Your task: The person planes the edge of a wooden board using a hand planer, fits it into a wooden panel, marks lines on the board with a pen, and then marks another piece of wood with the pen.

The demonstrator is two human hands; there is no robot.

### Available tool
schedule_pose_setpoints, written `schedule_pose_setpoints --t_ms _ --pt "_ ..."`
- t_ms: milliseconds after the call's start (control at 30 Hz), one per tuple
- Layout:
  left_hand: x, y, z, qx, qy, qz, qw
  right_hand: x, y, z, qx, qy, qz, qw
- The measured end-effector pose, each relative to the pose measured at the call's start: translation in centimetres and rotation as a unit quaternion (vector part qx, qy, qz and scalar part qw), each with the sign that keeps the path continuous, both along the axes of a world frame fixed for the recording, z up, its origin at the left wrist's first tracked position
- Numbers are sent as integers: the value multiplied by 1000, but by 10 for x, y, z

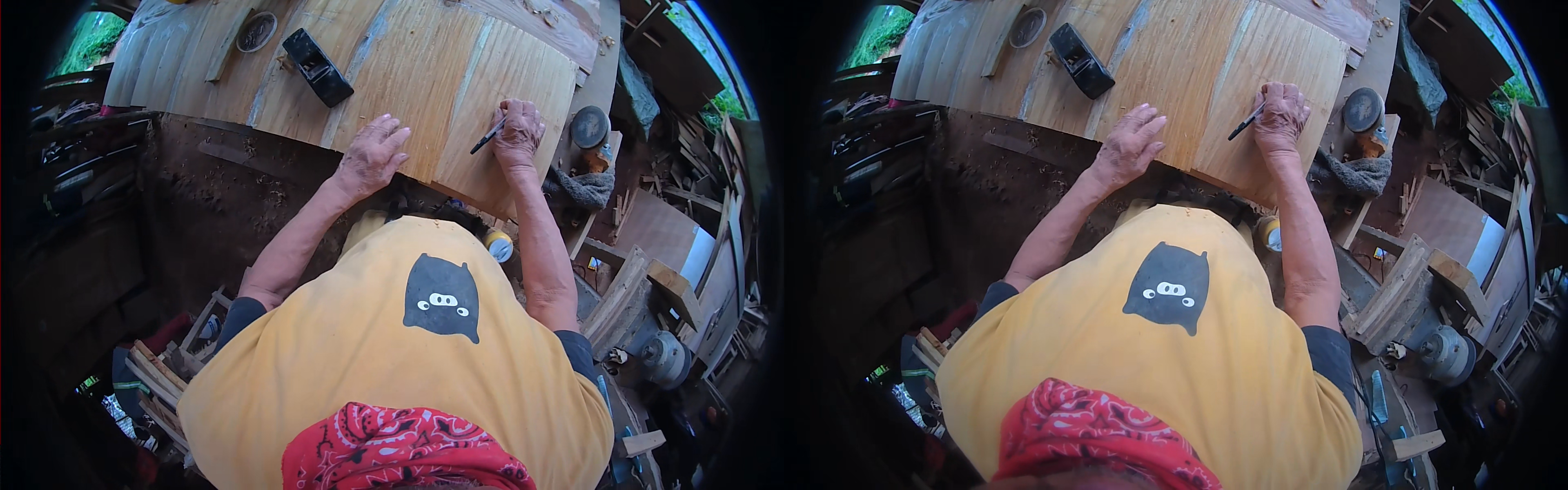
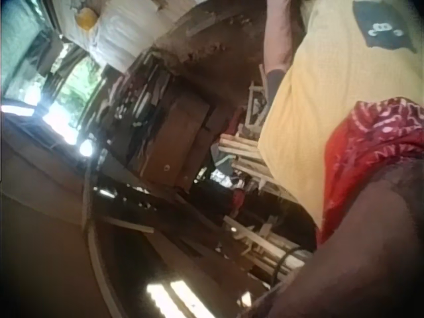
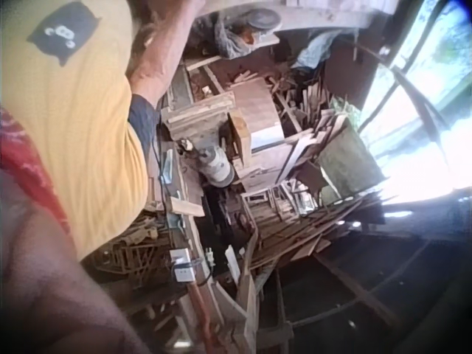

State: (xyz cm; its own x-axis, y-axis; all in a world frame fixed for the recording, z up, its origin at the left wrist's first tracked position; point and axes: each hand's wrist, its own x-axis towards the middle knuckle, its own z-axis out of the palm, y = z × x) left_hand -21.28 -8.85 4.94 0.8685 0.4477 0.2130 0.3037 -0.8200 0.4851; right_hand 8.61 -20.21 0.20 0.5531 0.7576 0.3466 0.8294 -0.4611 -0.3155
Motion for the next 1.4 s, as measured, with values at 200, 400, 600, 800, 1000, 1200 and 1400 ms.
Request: schedule_pose_setpoints --t_ms 200,400,600,800,1000,1200,1400 --pt "50 11 -30 81 179 -9 980 -10 13 -9 -5 -47 -43 998" --pt "70 23 -30 100 200 -8 975 -9 16 -10 -3 -62 -46 997" --pt "71 25 -26 99 211 -28 972 -10 17 -10 -12 -69 -52 996" --pt "88 36 -26 91 189 -52 976 -10 17 -9 -20 -70 -50 996" --pt "115 46 -31 90 169 -45 980 -11 18 -6 -29 -68 -50 996" --pt "130 49 -31 92 174 -43 980 -14 18 -4 -37 -67 -52 996" --pt "134 45 -28 83 157 -29 984 -12 21 -6 -37 -76 -54 995"
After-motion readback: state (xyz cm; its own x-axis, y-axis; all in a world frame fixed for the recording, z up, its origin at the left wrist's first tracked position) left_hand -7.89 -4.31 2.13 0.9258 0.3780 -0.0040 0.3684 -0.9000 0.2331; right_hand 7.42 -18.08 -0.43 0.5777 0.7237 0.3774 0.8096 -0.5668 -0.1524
